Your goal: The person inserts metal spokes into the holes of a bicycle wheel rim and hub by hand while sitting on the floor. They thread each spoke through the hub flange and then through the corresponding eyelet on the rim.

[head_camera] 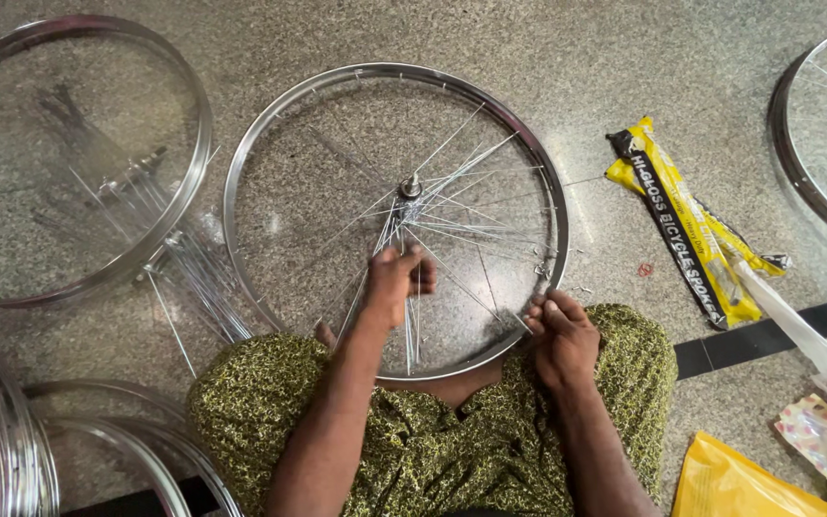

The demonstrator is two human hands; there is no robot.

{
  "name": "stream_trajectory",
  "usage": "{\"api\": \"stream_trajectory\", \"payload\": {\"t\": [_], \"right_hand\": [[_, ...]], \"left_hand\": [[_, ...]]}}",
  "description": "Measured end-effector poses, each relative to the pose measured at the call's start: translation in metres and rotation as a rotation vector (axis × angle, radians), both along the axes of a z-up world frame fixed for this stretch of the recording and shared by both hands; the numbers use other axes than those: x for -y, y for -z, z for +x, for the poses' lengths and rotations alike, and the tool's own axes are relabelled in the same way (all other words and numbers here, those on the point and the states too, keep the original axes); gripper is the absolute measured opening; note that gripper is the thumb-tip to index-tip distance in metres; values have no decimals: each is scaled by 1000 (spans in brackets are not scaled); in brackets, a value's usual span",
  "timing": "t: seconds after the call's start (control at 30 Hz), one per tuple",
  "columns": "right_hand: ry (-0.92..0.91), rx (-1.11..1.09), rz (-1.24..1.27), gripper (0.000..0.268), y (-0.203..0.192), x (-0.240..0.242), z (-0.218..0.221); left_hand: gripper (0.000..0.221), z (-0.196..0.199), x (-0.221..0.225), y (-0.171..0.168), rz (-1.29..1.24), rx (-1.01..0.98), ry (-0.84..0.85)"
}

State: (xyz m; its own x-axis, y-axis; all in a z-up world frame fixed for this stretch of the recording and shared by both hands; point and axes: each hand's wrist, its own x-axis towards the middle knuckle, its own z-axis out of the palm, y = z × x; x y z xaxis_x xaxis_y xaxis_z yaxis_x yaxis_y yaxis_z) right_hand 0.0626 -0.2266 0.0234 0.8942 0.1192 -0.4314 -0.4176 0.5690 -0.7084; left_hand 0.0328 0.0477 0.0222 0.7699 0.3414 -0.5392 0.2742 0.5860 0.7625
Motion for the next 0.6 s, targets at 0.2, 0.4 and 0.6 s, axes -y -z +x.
{"api": "stream_trajectory", "payload": {"t": [0.2, 0.4, 0.6], "right_hand": [[31, 14, -169, 14, 8, -1, -2], [-46, -65, -189, 25, 0, -1, 3], [-39, -14, -170, 13, -8, -3, -2]], "left_hand": [[27, -14, 28, 20, 460, -140, 335], [42, -69, 26, 50, 686, -379, 1103], [24, -86, 31, 32, 585, -313, 1006]]}}
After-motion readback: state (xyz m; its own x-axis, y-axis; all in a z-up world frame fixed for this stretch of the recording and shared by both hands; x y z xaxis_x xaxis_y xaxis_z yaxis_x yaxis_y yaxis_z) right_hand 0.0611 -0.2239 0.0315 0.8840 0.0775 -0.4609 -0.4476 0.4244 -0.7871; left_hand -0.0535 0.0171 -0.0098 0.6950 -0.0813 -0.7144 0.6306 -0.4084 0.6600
